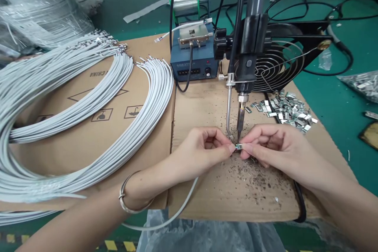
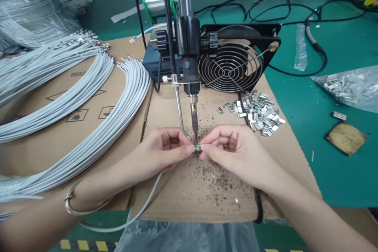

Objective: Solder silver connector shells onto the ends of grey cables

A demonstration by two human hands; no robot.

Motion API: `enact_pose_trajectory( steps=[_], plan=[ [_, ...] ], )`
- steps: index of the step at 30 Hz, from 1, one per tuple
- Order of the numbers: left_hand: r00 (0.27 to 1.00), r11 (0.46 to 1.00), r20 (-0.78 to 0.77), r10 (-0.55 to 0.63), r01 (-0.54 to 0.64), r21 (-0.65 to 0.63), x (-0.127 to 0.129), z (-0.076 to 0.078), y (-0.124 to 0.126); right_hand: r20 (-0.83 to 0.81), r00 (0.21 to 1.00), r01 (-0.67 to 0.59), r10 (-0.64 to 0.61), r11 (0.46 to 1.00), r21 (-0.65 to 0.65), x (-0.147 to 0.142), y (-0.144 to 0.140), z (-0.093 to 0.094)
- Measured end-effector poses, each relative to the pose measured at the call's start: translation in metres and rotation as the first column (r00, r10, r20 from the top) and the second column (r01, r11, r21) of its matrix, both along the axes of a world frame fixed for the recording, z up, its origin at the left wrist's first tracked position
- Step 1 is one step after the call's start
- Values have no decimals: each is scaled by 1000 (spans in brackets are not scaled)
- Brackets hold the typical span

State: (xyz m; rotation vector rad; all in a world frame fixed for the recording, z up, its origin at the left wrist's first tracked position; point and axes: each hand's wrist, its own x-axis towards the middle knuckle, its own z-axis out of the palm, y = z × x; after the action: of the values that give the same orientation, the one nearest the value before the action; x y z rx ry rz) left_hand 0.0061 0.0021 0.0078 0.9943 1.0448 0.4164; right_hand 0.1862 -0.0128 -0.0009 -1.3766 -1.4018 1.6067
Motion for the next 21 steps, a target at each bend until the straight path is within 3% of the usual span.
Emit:
enact_pose_trajectory(
  steps=[21],
  plan=[
    [999, 999, -11, 37, -36, 32, 3, 1, 0, -81, 996, 40, -46, 996, -76, 2, -1, -3]
  ],
)
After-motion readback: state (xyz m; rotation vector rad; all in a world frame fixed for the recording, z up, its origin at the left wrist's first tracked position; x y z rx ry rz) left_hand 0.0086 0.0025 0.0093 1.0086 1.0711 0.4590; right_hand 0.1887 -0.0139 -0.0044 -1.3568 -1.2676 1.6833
